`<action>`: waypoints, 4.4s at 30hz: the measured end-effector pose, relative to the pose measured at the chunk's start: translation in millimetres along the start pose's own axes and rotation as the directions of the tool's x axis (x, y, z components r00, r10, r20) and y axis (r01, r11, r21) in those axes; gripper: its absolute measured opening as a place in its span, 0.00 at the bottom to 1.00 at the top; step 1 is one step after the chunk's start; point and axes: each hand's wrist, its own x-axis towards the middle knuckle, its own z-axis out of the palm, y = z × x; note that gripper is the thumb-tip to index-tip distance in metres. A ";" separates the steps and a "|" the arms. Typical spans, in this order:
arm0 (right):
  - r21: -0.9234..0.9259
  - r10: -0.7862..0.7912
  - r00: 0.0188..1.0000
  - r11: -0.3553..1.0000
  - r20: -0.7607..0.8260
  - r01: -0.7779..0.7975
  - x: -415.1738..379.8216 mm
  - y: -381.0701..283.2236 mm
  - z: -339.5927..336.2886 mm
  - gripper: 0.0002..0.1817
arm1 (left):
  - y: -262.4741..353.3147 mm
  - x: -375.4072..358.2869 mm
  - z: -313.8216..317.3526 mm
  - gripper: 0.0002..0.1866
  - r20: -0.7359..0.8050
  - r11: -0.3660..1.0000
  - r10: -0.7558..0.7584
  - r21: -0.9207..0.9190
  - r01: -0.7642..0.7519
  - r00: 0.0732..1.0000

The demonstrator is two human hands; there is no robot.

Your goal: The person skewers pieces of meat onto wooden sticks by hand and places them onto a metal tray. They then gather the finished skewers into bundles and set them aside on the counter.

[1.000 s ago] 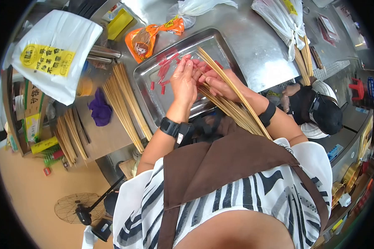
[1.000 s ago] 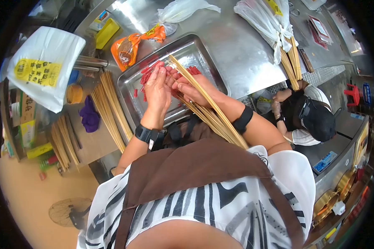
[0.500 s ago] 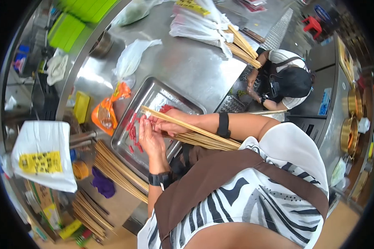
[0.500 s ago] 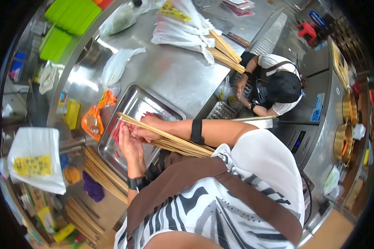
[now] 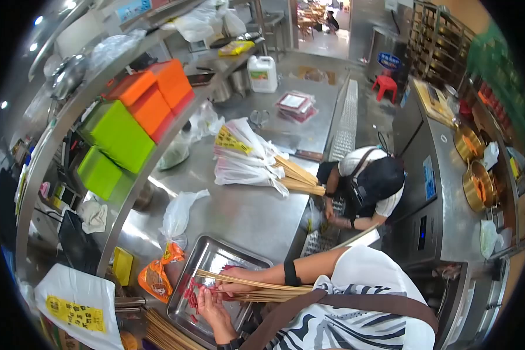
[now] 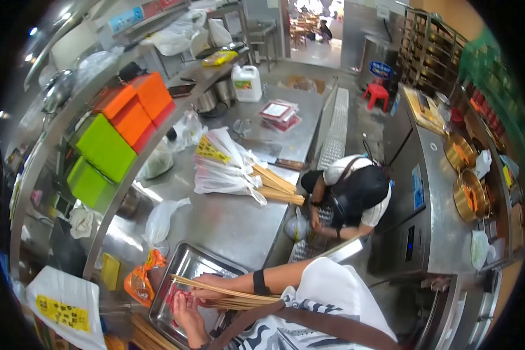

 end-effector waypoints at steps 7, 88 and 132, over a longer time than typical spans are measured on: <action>-0.143 -0.553 0.828 0.830 -0.092 0.539 3.7 -7.3 1.0 0.11 | -4.4 3.8 -6.7 0.08 -0.004 0.988 -0.001 0.156 0.002 1.000; 0.168 0.312 0.935 0.925 0.171 -0.340 -4.1 -27.4 10.6 0.14 | 3.8 11.2 -15.9 0.15 0.047 0.921 -0.064 -0.383 0.077 0.997; -0.093 -0.191 0.981 0.978 -0.037 0.187 -1.8 -14.1 5.0 0.11 | -10.5 -2.7 -11.1 0.14 -0.047 0.997 -0.014 0.074 0.018 0.999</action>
